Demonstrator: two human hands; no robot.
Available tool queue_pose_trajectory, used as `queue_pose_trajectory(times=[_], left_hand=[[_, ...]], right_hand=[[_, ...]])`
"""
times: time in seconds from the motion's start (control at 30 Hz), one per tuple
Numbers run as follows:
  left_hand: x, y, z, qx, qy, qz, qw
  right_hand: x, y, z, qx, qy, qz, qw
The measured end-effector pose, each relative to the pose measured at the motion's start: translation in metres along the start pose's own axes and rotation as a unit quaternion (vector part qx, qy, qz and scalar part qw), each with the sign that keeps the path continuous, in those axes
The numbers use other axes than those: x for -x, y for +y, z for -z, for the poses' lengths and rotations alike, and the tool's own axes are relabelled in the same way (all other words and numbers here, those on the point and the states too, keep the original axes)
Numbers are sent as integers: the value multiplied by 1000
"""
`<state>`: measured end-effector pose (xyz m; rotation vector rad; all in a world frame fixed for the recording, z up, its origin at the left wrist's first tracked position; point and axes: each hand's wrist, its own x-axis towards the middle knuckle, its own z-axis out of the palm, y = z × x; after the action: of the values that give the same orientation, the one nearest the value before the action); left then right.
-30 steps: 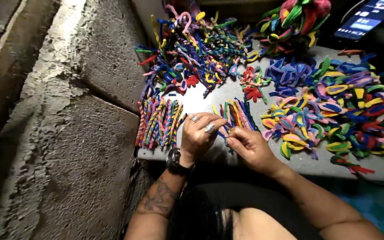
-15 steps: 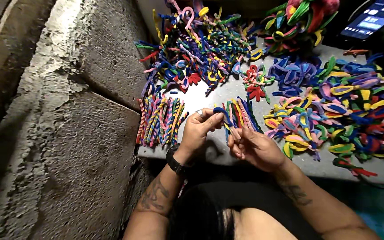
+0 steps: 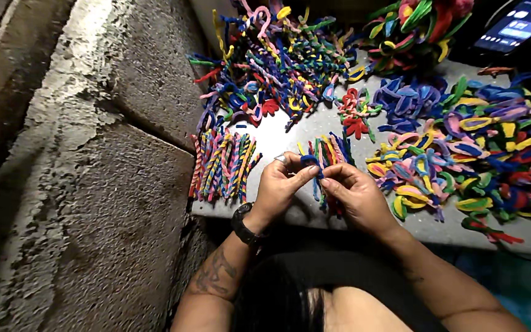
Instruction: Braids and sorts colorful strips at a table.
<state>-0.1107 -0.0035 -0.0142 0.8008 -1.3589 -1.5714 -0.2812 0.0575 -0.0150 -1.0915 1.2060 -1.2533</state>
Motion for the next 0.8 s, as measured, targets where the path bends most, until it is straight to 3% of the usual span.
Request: queue_pose_trajectory(times=[0.13, 0.27, 0.43, 0.7, 0.8], left_hand=[[-1, 0, 1, 24, -12, 18, 999], [-2, -4, 7, 73, -43, 14, 996], [2, -6, 8, 93, -46, 42, 994], [3, -4, 9, 81, -60, 38, 994], [4, -2, 8, 78, -58, 36, 995]], right_hand=[[-2, 3, 5, -118, -38, -65, 990], [-4, 5, 9, -263, -112, -142, 948], [-5, 4, 8, -216, -161, -152, 951], [-3, 6, 8, -318, -160, -220, 908], [-3, 3, 8, -247, -150, -174, 941]])
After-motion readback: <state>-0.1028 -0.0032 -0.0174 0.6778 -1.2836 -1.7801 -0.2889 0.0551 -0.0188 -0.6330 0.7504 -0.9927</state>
